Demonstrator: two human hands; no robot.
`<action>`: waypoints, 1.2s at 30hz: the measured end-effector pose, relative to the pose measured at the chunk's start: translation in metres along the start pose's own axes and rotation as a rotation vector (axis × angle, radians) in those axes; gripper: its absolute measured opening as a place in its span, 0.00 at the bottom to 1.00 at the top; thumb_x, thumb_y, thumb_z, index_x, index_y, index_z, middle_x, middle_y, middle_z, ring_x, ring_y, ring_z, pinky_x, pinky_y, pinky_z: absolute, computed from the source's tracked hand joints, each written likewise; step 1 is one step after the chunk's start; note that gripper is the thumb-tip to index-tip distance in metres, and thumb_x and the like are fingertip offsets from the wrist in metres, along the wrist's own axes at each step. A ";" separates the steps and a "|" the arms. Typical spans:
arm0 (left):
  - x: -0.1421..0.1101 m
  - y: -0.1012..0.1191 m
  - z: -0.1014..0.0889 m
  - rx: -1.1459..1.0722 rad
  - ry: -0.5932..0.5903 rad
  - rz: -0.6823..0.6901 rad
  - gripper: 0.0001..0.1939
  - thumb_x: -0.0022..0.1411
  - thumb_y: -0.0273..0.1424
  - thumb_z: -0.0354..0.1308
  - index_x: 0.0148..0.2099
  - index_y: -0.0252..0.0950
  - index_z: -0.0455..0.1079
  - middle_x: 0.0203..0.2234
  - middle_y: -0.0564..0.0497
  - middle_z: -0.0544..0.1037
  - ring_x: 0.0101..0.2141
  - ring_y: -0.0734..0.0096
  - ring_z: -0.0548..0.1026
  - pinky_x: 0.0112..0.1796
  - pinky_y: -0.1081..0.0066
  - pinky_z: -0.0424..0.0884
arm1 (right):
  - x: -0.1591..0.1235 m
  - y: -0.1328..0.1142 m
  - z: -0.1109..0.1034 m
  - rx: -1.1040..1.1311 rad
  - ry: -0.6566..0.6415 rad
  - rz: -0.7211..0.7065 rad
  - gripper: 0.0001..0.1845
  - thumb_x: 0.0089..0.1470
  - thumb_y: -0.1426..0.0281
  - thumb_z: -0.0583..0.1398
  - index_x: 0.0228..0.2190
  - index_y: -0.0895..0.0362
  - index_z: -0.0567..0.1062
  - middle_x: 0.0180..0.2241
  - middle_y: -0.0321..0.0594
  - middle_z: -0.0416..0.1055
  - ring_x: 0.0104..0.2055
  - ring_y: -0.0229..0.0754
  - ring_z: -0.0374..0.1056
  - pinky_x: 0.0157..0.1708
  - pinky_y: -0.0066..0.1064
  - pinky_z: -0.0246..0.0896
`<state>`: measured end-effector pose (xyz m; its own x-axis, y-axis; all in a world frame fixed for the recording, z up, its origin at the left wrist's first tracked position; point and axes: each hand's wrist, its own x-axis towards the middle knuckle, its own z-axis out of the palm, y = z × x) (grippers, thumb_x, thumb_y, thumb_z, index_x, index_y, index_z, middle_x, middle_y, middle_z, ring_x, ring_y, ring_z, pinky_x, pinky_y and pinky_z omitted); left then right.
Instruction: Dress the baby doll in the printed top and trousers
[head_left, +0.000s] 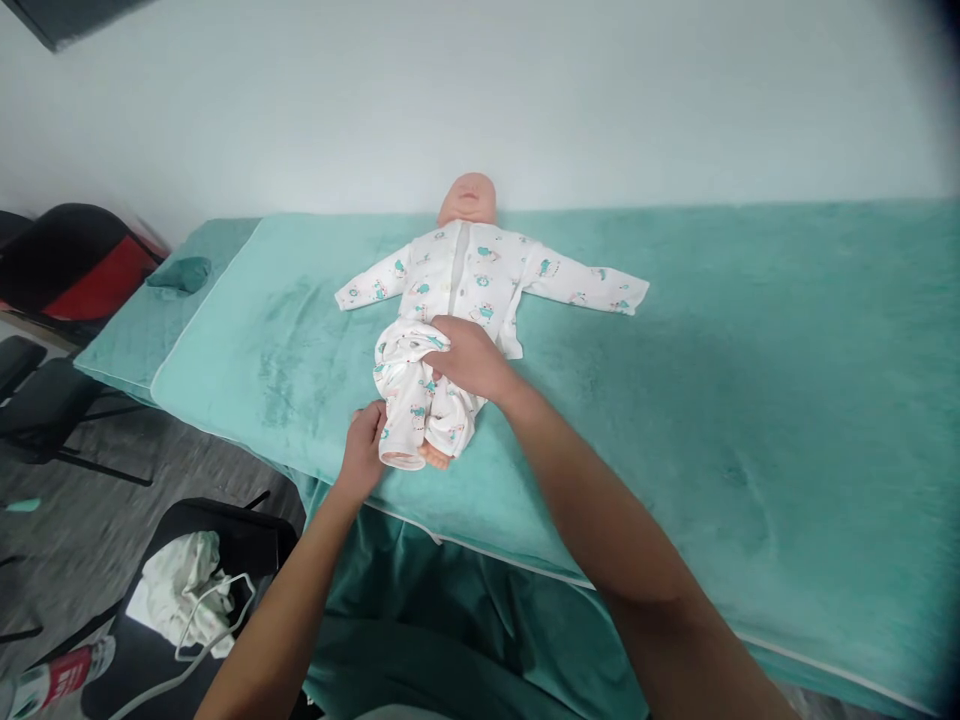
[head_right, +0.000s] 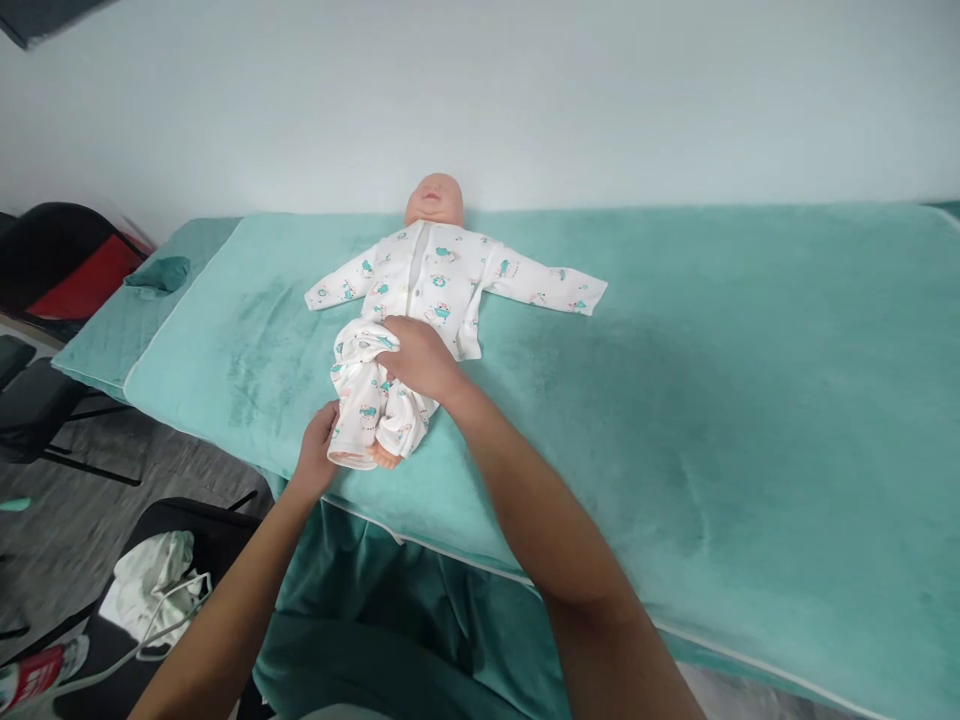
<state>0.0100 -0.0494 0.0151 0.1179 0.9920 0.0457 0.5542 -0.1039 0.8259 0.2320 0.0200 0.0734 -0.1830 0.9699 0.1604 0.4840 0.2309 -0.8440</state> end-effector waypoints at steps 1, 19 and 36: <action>0.000 0.001 -0.002 -0.014 -0.018 0.001 0.18 0.68 0.44 0.50 0.32 0.38 0.69 0.26 0.51 0.74 0.31 0.65 0.68 0.37 0.65 0.64 | -0.001 0.000 -0.001 0.011 -0.019 0.002 0.07 0.50 0.73 0.59 0.26 0.52 0.64 0.28 0.34 0.70 0.36 0.45 0.70 0.37 0.34 0.62; 0.014 0.004 -0.004 0.061 0.021 0.089 0.15 0.71 0.43 0.47 0.33 0.40 0.61 0.27 0.53 0.70 0.30 0.68 0.67 0.34 0.69 0.63 | -0.012 -0.016 -0.014 -0.242 -0.410 -0.165 0.06 0.53 0.64 0.63 0.33 0.51 0.73 0.35 0.36 0.78 0.34 0.44 0.70 0.30 0.33 0.52; 0.044 -0.009 0.008 0.529 0.311 0.204 0.07 0.69 0.35 0.54 0.37 0.39 0.66 0.28 0.49 0.71 0.29 0.64 0.69 0.31 0.68 0.54 | -0.006 -0.008 0.004 -0.202 -0.109 -0.042 0.12 0.51 0.70 0.61 0.40 0.54 0.73 0.36 0.38 0.76 0.37 0.46 0.70 0.35 0.33 0.55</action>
<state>0.0164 -0.0056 0.0050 0.0636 0.9149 0.3986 0.8866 -0.2352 0.3984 0.2260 0.0116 0.0777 -0.2923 0.9477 0.1280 0.6338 0.2922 -0.7162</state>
